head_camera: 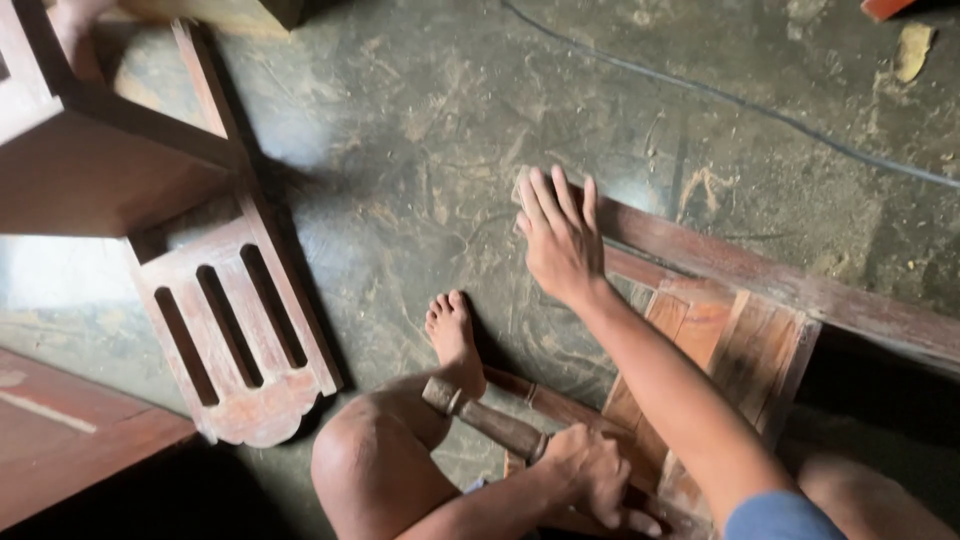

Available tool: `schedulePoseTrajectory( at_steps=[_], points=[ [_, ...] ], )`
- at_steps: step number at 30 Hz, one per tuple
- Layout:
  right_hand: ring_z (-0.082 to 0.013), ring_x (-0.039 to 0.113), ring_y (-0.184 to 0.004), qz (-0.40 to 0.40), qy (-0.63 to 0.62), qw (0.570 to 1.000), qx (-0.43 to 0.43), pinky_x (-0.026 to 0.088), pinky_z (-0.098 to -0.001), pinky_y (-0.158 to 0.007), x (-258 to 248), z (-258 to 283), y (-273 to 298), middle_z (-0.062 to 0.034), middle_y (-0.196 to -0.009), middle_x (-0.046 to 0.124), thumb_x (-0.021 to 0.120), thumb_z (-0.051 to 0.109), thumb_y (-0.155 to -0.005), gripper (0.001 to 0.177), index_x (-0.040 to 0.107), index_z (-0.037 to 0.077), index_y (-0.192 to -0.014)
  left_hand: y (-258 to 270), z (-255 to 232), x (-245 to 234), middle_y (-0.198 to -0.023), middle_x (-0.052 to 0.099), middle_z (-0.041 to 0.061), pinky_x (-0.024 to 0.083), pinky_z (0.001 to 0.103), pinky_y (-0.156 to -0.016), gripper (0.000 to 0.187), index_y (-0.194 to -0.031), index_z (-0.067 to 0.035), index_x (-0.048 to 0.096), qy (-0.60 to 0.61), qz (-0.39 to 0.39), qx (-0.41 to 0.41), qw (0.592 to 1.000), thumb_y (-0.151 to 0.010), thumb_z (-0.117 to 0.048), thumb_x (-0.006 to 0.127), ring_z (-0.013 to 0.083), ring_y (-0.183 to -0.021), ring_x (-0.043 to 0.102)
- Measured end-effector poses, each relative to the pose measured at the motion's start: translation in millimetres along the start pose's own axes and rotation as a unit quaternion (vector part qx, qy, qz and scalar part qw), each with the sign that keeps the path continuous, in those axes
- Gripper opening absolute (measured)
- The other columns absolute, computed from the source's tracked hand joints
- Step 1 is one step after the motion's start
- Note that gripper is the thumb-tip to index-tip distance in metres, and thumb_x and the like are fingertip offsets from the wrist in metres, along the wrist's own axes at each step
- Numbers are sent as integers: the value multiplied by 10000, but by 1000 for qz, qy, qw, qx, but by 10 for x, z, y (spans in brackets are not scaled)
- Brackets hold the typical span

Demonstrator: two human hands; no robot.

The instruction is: The person sands a wooden chair leg and then the frame of a wooden table using a sanding block. The person is sitting on the floor during the task.

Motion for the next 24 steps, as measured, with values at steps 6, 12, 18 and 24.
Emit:
schedulePoseTrajectory(
  at_steps=[6,12,18,24],
  points=[
    [-403,383,-1570,11,-12,1000,27,113,-711,-1269,244,-28,-306,-131,-1657,510,453,300,-1156,503,516,83,-1606,94,-53,-123,-1265,787,149,601,471,-940,1052,-1221,-132,820,-3,39,-20,999,-651,-859,317,342,-1159,761],
    [-384,401,-1567,-28,-22,999,2,176,-707,-1278,-169,77,41,-106,-1651,532,519,250,-1150,507,505,45,-1613,-78,-11,33,-1291,774,156,572,459,-953,643,-1298,-161,794,-15,-2,-5,1000,-787,-489,581,355,-1190,731],
    [-416,401,-1537,-32,-19,998,47,164,-765,-1209,292,-71,-432,-127,-1589,583,518,286,-1130,444,608,73,-1509,45,-37,-82,-1283,776,143,528,470,-1026,848,-1253,-104,812,12,26,-15,999,-804,-725,449,351,-1221,716],
    [-382,378,-1592,-18,0,999,42,100,-741,-1278,54,127,38,-103,-1655,529,457,276,-1152,510,484,78,-1622,-37,-16,4,-1282,764,187,611,507,-903,626,-1310,-137,776,30,20,-4,999,-804,-473,624,408,-1175,720]
  ],
)
Point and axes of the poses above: each hand's wrist, its own y-axis away from the middle knuckle, its own x-axis out of the palm, z = x × y, the point moved 3 cm from there along -y, towards the middle knuckle
